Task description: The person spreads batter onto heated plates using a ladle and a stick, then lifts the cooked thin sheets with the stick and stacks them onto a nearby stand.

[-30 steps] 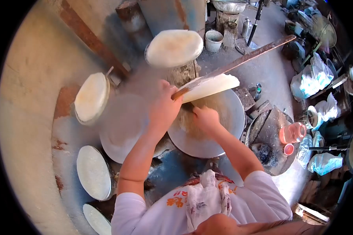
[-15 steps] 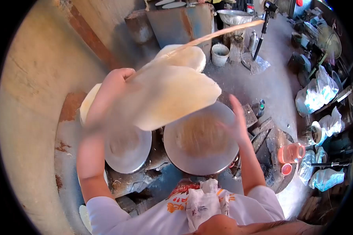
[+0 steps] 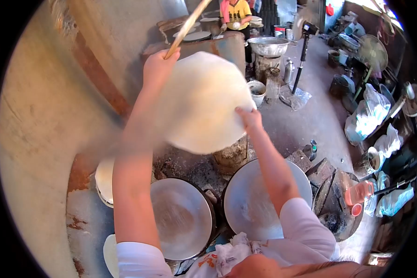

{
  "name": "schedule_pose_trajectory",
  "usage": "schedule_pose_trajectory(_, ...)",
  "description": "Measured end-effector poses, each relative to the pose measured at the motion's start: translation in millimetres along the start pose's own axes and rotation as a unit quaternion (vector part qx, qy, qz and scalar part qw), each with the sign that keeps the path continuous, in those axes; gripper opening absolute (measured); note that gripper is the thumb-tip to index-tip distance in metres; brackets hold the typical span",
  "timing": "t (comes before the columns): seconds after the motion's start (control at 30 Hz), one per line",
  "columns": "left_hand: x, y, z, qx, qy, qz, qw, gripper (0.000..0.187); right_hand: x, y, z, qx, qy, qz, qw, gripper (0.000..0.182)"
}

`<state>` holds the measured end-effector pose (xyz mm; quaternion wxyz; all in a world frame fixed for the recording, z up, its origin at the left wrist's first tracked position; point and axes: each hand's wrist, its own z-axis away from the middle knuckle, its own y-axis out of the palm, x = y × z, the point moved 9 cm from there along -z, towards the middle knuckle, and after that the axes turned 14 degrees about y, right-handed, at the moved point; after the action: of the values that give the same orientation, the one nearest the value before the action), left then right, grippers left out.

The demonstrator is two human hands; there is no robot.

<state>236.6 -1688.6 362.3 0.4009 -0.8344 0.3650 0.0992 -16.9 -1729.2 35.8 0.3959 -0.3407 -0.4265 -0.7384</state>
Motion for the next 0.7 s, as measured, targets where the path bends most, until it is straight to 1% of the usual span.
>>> schedule_pose_trajectory(0.03,5,-4,11,-0.03,-0.019,0.088,0.996,0.028,1,1,-25,-0.007,0.002,-0.024,1.0,0.039)
schedule_pose_trajectory(0.07,-2,-8,35,-0.021,-0.038,0.14,0.989,0.031,-3,1,-47,-0.011,0.004,-0.046,0.999,0.037)
schedule_pose_trajectory(0.1,-6,-14,64,-0.035,-0.072,0.165,0.983,0.033,-12,-6,-72,-0.042,-0.001,-0.027,0.999,0.033)
schedule_pose_trajectory(0.13,6,-15,96,-0.026,-0.108,0.208,0.972,0.033,-19,-12,-100,-0.071,-0.008,-0.01,0.997,0.029)
schedule_pose_trajectory(0.2,40,-23,162,-0.022,-0.182,0.208,0.961,0.033,-41,-27,-146,-0.097,-0.012,0.008,0.995,0.026)
schedule_pose_trajectory(0.23,37,-29,189,-0.025,-0.225,0.209,0.951,0.03,-49,-35,-161,-0.114,-0.033,0.051,0.992,0.03)
schedule_pose_trajectory(0.27,49,-35,224,-0.009,-0.27,0.174,0.947,0.029,-56,-45,-170,-0.132,-0.054,0.093,0.985,0.035)
schedule_pose_trajectory(0.3,61,-45,261,0.005,-0.313,0.14,0.939,0.028,-52,-54,-172,-0.205,-0.094,0.255,0.94,0.042)
schedule_pose_trajectory(0.33,59,-54,290,-0.005,-0.333,0.15,0.931,0.026,-52,-57,-172,-0.206,-0.101,0.295,0.928,0.043)
schedule_pose_trajectory(0.4,47,-73,346,-0.035,-0.384,0.143,0.911,0.024,-62,-63,-176,-0.173,-0.008,0.287,0.942,0.04)
schedule_pose_trajectory(0.47,33,-81,390,-0.061,-0.427,0.136,0.892,0.024,-53,-59,-164,-0.157,-0.041,0.327,0.931,0.033)
schedule_pose_trajectory(0.5,27,-80,411,-0.073,-0.441,0.143,0.883,0.023,-57,-63,-179,-0.172,-0.077,0.352,0.917,0.033)
schedule_pose_trajectory(0.53,20,-82,434,-0.091,-0.461,0.147,0.87,0.023,-63,-73,-203,-0.203,-0.129,0.387,0.89,0.034)
schedule_pose_trajectory(0.57,7,-78,447,-0.093,-0.493,0.146,0.853,0.024,-65,-69,-211,-0.248,-0.178,0.522,0.797,0.033)
schedule_pose_trajectory(0.6,-8,-80,462,-0.096,-0.513,0.137,0.842,0.026,-60,-63,-213,-0.232,-0.195,0.581,0.755,0.033)
schedule_pose_trajectory(0.63,-26,-76,477,-0.095,-0.525,0.136,0.835,0.028,-51,-51,-204,-0.195,-0.219,0.597,0.747,0.033)
schedule_pose_trajectory(0.7,-57,-59,504,-0.099,-0.541,0.162,0.819,0.031,-14,-66,-172,-0.159,-0.281,0.571,0.755,0.032)
